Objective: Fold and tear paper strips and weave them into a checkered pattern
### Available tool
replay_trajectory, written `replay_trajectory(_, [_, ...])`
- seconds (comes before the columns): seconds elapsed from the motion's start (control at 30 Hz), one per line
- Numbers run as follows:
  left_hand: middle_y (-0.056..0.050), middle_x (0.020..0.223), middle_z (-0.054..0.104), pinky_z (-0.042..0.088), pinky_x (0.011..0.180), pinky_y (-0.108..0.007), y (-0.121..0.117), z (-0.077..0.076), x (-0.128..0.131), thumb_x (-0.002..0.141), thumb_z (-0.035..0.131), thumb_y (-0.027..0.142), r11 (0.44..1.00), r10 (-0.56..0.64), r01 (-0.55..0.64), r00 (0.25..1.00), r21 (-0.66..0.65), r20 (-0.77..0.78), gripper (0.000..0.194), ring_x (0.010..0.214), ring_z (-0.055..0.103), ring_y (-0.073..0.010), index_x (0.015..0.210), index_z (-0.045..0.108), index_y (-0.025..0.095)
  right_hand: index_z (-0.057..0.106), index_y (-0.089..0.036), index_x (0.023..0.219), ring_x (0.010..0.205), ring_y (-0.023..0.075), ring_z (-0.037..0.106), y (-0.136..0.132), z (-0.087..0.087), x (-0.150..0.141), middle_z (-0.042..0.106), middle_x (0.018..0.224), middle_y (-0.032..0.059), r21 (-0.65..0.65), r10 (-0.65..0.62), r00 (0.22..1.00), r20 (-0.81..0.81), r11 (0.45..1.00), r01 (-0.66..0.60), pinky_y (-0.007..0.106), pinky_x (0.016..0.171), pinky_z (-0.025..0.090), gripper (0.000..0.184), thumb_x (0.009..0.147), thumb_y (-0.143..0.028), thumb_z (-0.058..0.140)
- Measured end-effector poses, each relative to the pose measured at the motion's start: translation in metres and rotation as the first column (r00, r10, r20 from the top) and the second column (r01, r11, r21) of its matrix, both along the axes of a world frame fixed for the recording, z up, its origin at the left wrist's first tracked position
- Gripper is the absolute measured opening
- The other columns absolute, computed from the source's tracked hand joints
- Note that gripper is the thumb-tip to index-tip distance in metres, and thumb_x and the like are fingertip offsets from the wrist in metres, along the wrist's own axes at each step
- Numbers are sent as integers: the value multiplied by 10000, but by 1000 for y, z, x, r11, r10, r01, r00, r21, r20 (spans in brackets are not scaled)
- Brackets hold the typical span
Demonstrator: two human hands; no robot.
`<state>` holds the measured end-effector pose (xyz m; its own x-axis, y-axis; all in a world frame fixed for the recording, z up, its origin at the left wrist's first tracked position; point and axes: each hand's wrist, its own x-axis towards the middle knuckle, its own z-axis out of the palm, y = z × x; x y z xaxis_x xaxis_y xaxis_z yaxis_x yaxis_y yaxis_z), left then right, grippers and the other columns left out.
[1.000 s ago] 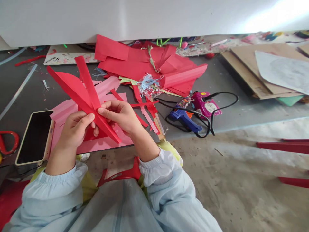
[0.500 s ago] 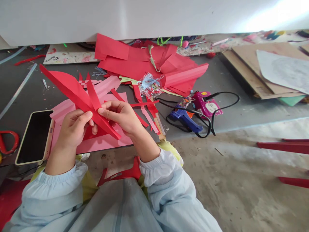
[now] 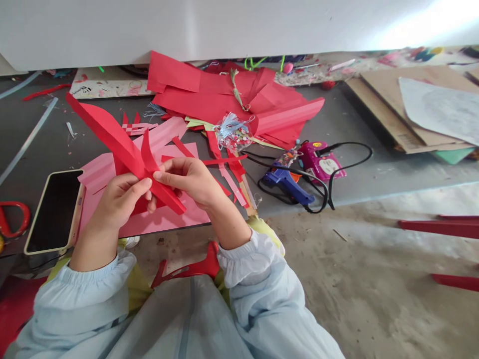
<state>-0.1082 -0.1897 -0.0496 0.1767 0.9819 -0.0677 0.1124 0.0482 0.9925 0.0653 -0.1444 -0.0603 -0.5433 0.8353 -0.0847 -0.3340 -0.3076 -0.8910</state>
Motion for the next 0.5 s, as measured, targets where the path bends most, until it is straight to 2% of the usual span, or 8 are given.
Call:
replay_trajectory(0.23, [-2,521,652,502,494,-222,1,-6,-1,909,618,360,999,51,-52,996,5,75,345,463,617,-118,613,570,188,642,-172,786,510,100,641,-2,-3,-7,708,628,-12,30,-12,999,-47,999,13,189,435,397,387,707,-481,861])
replay_trajectory(0.37, [6,527,652,498,487,-222,1,-8,-2,911,622,360,998,63,-66,991,24,122,336,454,609,-114,625,577,189,655,-160,748,464,51,558,-2,0,-7,678,588,-33,13,-59,997,-58,998,60,164,427,378,394,657,-457,897])
replay_trajectory(0.5, [12,520,644,495,477,-219,2,-8,-5,909,623,359,995,76,-83,990,52,122,343,450,605,-112,616,567,190,678,-149,723,458,42,534,0,2,-4,661,572,-43,-3,-5,1000,-18,1000,5,165,429,404,387,611,-427,923])
